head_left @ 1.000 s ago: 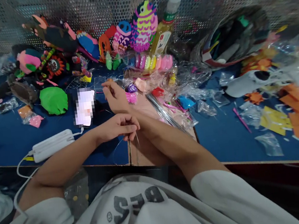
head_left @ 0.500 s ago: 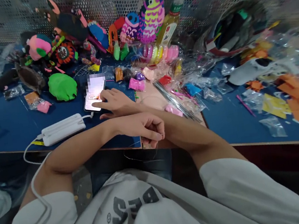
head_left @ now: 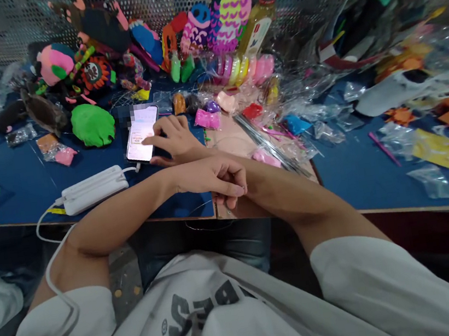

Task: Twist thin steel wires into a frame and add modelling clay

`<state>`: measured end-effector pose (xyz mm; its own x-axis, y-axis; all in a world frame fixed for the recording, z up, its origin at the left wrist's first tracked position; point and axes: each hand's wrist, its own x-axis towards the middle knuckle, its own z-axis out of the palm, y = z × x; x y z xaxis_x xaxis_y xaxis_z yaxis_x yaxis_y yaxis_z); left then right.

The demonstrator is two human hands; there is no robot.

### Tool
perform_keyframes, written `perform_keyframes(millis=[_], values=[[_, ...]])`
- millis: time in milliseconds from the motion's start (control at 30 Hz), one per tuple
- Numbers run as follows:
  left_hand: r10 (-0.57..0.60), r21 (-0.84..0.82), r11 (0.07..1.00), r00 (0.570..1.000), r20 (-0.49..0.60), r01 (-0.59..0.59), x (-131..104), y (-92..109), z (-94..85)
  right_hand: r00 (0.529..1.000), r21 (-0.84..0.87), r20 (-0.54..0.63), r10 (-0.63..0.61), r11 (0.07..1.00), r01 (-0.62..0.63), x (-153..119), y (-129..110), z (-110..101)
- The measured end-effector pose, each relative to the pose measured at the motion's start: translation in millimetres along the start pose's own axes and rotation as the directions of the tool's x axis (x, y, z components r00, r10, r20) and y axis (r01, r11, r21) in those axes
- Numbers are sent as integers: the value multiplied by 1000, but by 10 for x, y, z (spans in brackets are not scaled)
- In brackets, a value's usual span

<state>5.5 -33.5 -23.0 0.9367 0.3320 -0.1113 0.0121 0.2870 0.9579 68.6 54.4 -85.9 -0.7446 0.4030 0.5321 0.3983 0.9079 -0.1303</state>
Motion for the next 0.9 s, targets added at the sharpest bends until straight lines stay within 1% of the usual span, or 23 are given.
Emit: perform_keyframes(millis=[67, 100, 133, 167, 200, 267, 300, 333, 400, 467, 533, 600, 667, 733, 800, 833, 900], values=[[13, -1, 1000, 999, -48, -13, -4, 16, 7, 989, 125, -78, 130, 985, -119, 25, 109, -162], [21, -3, 1000, 996, -92, -21, -4, 27, 11, 973, 218, -123, 195, 962, -165, 32, 183, -274], [22, -11, 1000, 989, -148, -24, -1, 38, 13, 950, 332, -162, 267, 921, -202, 28, 264, -403], [17, -29, 999, 976, -215, -24, 6, 48, 12, 923, 455, -176, 343, 860, -232, 6, 343, -543], [4, -56, 998, 958, -286, -21, 15, 56, 6, 899, 572, -160, 407, 781, -252, -36, 413, -688], [-41, -133, 991, 903, -427, -18, 42, 65, -24, 862, 732, -101, 497, 624, -274, -190, 497, -962], [-68, -171, 985, 870, -489, -19, 57, 65, -46, 842, 751, -95, 530, 594, -289, -296, 501, -1077], [-96, -203, 979, 836, -541, -18, 71, 65, -71, 825, 750, -96, 556, 586, -308, -414, 479, -1172], [-147, -244, 970, 780, -609, -8, 94, 61, -120, 809, 708, -57, 585, 595, -381, -662, 376, -1291], [-180, -269, 963, 755, -630, 4, 107, 57, -158, 819, 619, 25, 574, 634, -463, -882, 243, -1322], [-189, -278, 960, 751, -633, 8, 110, 55, -180, 812, 522, 57, 581, 675, -521, -1040, 137, -1293], [-192, -280, 960, 758, -624, 12, 104, 60, -192, 814, 504, 84, 574, 680, -532, -1127, 89, -1244], [-198, -280, 960, 766, -612, 24, 92, 75, -203, 828, 537, 123, 547, 665, -519, -1159, 90, -1209], [-204, -281, 959, 771, -603, 34, 76, 98, -220, 832, 609, 183, 524, 604, -514, -1160, 111, -1201], [-195, -267, 963, 777, -599, 37, 63, 119, -240, 815, 685, 253, 521, 498, -531, -1152, 126, -1215], [-177, -240, 970, 788, -590, 39, 60, 122, -249, 804, 710, 278, 526, 451, -541, -1148, 129, -1223], [-107, -118, 992, 822, -559, 49, 64, 106, -257, 790, 736, 299, 535, 398, -548, -1146, 128, -1222]])
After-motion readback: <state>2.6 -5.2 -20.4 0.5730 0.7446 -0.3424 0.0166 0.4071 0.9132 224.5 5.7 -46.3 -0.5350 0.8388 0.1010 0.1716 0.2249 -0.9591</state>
